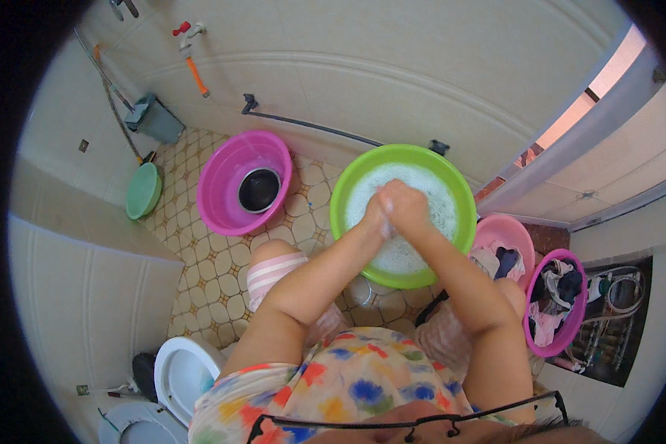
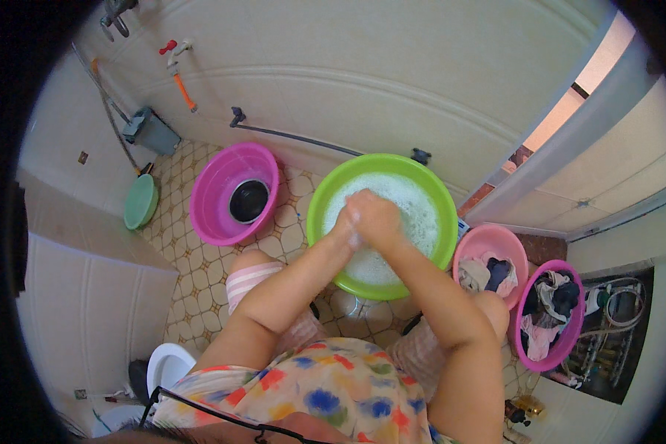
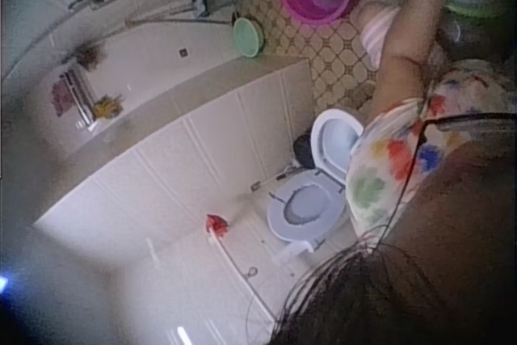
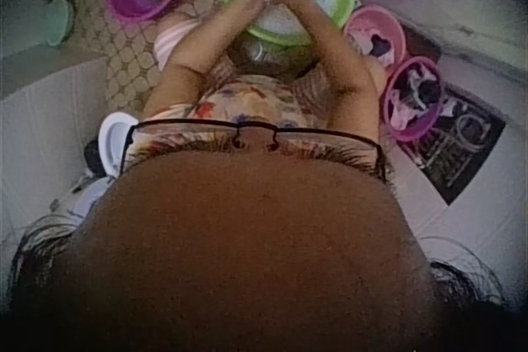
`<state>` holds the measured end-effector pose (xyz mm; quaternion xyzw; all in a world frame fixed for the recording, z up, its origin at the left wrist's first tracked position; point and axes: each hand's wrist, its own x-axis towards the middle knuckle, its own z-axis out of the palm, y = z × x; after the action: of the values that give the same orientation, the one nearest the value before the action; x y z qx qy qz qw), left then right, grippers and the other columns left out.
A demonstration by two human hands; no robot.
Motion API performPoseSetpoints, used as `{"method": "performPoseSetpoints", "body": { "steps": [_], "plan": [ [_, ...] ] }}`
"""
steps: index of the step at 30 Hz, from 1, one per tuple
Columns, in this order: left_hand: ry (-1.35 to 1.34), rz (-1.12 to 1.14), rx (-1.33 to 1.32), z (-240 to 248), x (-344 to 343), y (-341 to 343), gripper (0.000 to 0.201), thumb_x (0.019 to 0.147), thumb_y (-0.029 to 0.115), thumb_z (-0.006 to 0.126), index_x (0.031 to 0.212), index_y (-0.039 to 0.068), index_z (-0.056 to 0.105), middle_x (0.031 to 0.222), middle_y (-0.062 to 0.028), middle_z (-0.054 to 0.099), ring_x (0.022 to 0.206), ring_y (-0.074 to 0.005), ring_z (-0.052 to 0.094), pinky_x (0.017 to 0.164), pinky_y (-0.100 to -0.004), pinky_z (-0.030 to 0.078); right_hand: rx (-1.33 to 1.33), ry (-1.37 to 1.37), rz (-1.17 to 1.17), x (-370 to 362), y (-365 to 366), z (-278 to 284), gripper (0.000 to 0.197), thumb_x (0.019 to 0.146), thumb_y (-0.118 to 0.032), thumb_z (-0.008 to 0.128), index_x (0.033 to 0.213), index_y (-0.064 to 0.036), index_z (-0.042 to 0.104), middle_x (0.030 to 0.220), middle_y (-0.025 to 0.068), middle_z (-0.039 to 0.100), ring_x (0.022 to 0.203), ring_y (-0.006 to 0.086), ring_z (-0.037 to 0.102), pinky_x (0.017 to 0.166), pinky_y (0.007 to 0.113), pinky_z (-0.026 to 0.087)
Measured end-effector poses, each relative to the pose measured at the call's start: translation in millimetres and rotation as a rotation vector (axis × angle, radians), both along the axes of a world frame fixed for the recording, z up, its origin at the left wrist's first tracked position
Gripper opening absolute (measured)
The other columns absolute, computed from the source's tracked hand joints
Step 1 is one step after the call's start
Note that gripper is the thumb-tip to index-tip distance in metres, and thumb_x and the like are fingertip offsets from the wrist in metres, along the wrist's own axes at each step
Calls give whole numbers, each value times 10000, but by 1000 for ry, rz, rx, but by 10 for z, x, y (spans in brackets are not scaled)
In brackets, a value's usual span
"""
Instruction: The person prepares a green basin with water and detergent, then washes a piece of clothing by hand. They pour water from a metal bowl into the basin, add detergent from a box and a small container, and then scrub the garment in the soapy water.
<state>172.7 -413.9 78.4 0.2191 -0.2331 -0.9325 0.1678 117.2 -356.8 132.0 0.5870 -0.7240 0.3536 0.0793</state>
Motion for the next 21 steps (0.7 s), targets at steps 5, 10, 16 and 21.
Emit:
{"method": "performPoseSetpoints", "body": {
  "steps": [5,10,16,21],
  "plan": [
    [13,-24,-55,258,-45,98,302,909,348,470,1041,86,541,954,-71,597,848,-189,597,722,-340,498,50,-69,-184,-379,-25,-58,204,846,-232,518,747,-61,570,736,137,575,681,313,579,574,411,473],
    [7,-19,5,139,81,-173,292,903,319,486,1045,72,549,994,-77,603,870,-199,603,739,-340,507,-7,122,62,229,1,53,219,861,-226,500,736,-56,561,734,154,566,682,357,562,587,435,458],
    [-1,-74,-43,375,45,58,323,895,339,500,1051,61,551,992,-76,604,870,-203,603,741,-347,506,-22,-91,-154,-344,-69,9,207,854,-225,503,742,-62,566,731,142,564,683,348,562,588,431,458],
    [23,-51,23,313,39,-85,324,899,376,479,1030,89,550,932,-61,606,828,-200,601,715,-346,500,4,22,26,33,32,154,160,831,-210,539,745,-79,571,734,117,575,685,304,571,602,407,469]
  ]
}}
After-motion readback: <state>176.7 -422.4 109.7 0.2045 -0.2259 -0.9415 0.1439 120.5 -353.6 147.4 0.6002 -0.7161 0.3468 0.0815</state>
